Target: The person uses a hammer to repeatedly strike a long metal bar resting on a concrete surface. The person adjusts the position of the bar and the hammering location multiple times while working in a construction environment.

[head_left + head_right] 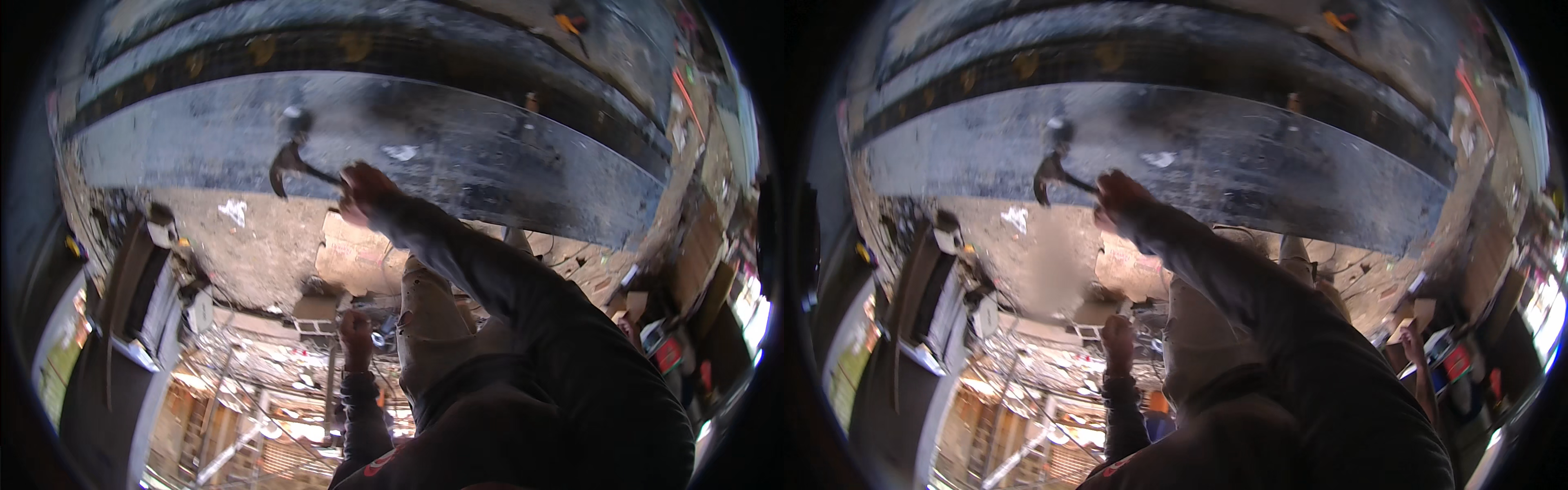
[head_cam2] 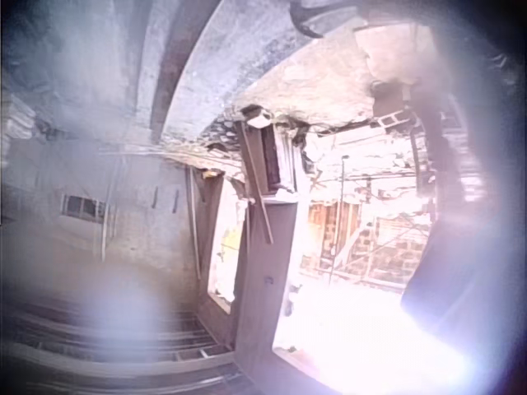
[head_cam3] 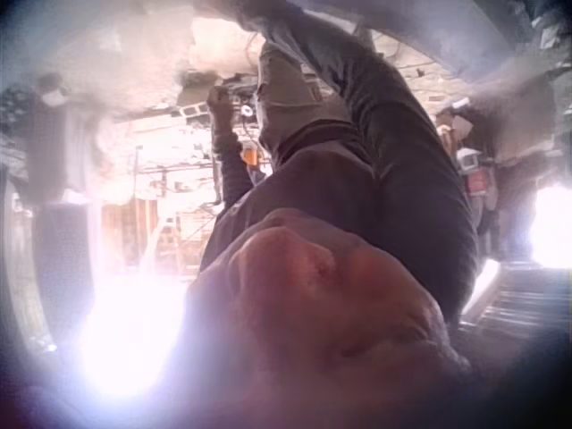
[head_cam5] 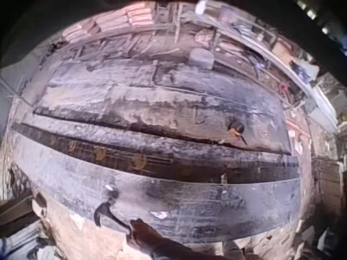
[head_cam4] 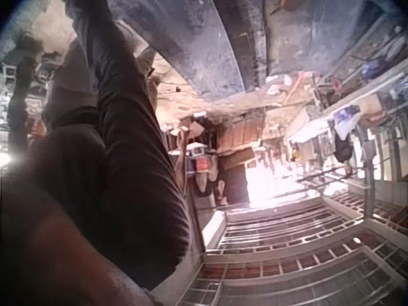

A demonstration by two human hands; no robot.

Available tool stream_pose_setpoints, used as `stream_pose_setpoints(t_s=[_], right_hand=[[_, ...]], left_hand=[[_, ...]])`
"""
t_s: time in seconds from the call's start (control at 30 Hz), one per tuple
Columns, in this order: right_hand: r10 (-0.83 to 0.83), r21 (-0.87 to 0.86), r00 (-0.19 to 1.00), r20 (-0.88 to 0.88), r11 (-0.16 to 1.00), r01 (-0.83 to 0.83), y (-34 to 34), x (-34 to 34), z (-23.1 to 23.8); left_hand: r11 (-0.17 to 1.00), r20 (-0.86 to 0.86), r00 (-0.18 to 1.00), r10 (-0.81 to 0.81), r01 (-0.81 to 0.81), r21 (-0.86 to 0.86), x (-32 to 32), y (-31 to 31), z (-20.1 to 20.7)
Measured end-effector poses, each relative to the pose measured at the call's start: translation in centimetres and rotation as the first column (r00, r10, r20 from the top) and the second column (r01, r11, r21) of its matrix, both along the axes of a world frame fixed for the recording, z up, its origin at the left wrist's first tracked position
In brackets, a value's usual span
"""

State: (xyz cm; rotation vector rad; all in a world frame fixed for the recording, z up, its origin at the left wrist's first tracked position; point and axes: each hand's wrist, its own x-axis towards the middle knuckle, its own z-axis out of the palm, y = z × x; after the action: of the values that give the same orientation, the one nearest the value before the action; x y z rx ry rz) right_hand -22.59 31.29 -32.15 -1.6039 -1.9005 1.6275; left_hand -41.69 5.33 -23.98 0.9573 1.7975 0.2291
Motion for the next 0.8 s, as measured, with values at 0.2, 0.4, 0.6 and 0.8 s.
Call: stream_pose_setpoints(t_s=[0.2,0.4,0.6,0.8], right_hand=[[-0.276,0.351,0.961,0.007,0.901,0.256,-17.4,17.1,11.1],[-0.801,-0.335,0.596,0.054,0.548,0.766,-30.9,30.0,18.5],[-0.942,-0.48,0.271,0.198,0.148,0.865,-38.7,30.6,17.5],[-0.981,-0.758,-0.098,0.17,-0.193,0.623,-40.4,24.9,14.8]], left_hand=[[0.893,-0.029,0.913,-0.406,0.404,0.199,5.5,14.3,1.3],[0.66,-0.092,0.72,-0.687,0.673,0.334,21.7,23.9,2.2],[0.159,-0.242,0.329,-0.913,0.832,0.532,40.4,28.7,-1.1],[-0.197,-0.45,-0.004,-0.893,0.903,0.383,56.0,29.1,-2.7]])
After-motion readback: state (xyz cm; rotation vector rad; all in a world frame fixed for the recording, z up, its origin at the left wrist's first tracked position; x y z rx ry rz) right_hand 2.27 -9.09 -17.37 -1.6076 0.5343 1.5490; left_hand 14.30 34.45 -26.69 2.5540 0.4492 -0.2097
